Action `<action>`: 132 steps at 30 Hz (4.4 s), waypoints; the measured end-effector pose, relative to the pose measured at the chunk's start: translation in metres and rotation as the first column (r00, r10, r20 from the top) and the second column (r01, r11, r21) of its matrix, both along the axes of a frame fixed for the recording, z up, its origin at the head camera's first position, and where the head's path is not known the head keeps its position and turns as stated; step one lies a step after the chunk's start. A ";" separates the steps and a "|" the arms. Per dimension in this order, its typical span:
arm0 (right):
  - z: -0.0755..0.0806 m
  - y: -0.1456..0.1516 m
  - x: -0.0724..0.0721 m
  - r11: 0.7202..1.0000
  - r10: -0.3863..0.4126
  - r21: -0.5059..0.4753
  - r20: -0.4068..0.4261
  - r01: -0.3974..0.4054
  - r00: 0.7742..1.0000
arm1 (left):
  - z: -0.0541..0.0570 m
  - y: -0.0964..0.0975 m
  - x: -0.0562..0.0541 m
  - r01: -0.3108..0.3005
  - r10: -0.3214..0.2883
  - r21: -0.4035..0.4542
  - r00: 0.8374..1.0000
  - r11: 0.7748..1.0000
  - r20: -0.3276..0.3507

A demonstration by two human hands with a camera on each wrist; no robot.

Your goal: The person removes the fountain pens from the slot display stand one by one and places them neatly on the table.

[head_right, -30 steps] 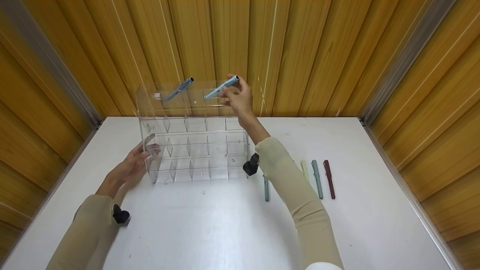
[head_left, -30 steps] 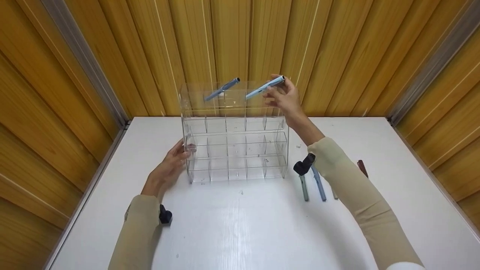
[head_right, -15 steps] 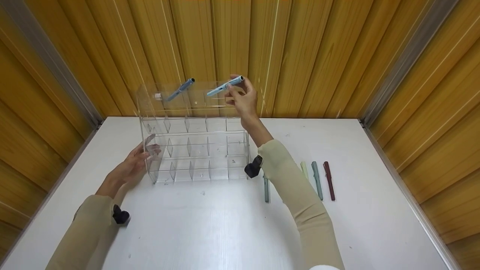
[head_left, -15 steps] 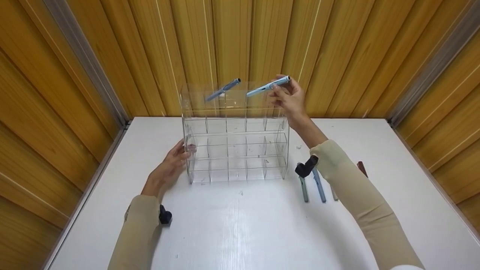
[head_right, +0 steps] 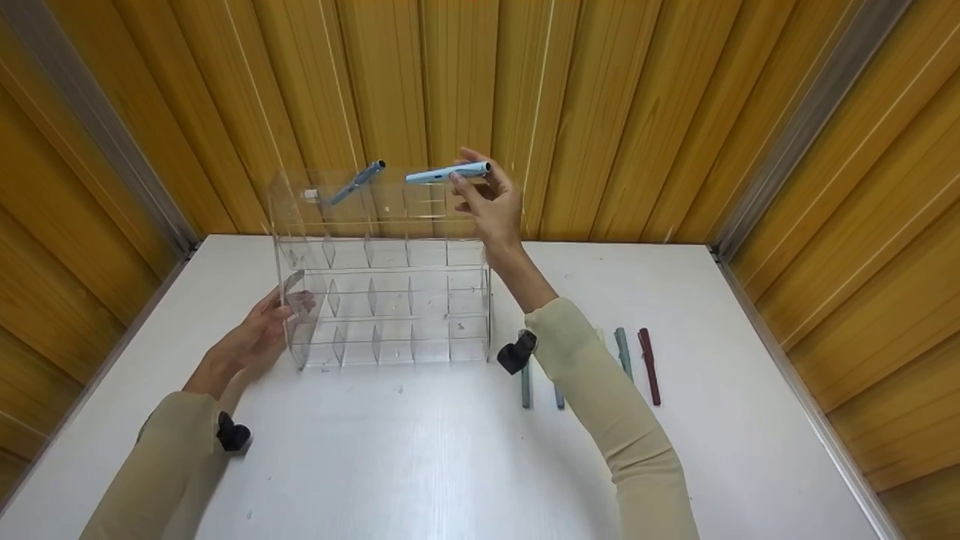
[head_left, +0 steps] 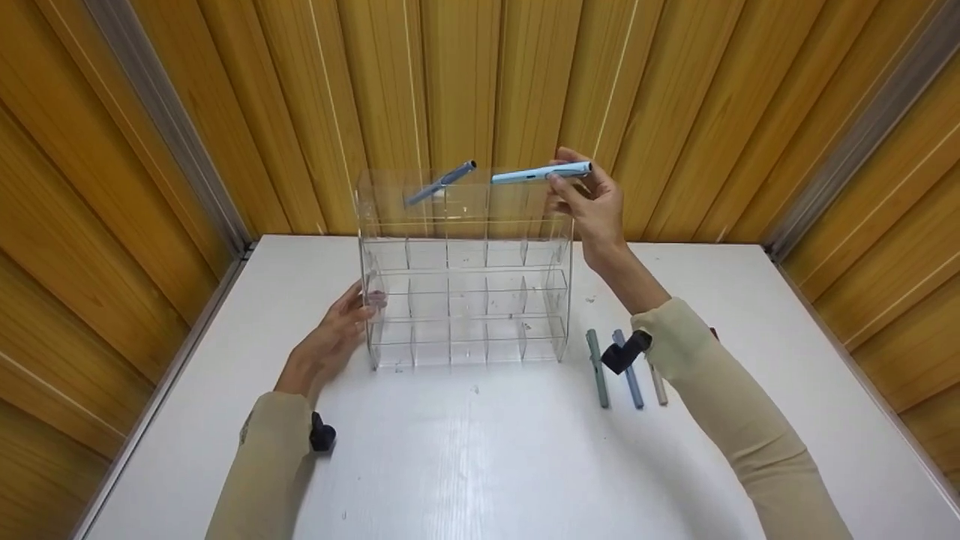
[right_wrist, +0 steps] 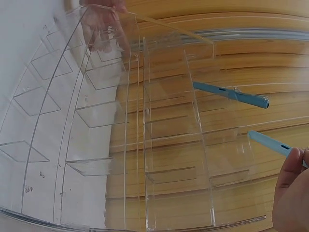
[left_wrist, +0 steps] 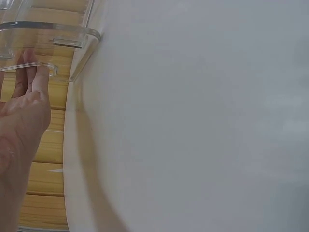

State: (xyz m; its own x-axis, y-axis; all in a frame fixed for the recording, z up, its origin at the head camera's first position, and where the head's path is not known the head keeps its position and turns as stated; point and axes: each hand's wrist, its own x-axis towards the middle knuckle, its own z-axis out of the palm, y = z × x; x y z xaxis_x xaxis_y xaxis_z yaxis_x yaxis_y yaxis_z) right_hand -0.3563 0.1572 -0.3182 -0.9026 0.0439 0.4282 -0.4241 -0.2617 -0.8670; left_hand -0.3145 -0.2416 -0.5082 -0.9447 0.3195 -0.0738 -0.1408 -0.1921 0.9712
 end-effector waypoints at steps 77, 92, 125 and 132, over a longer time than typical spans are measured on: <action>-0.070 0.115 0.049 0.987 0.027 0.147 0.203 -0.058 0.979 | 0.001 0.002 -0.001 -0.013 0.013 -0.014 1.000 1.000 0.001; -0.084 0.146 0.059 0.978 0.003 0.197 0.302 -0.065 0.953 | 0.000 0.003 -0.001 -0.037 0.037 0.012 0.999 0.999 0.033; -0.120 0.211 0.080 0.963 -0.124 0.268 0.426 0.006 0.896 | -0.003 0.006 0.001 -0.067 0.062 0.077 0.996 0.995 0.061; -0.124 0.224 0.082 0.967 -0.130 0.256 0.447 0.012 0.885 | -0.001 0.005 0.001 -0.065 0.060 0.069 0.996 0.995 0.072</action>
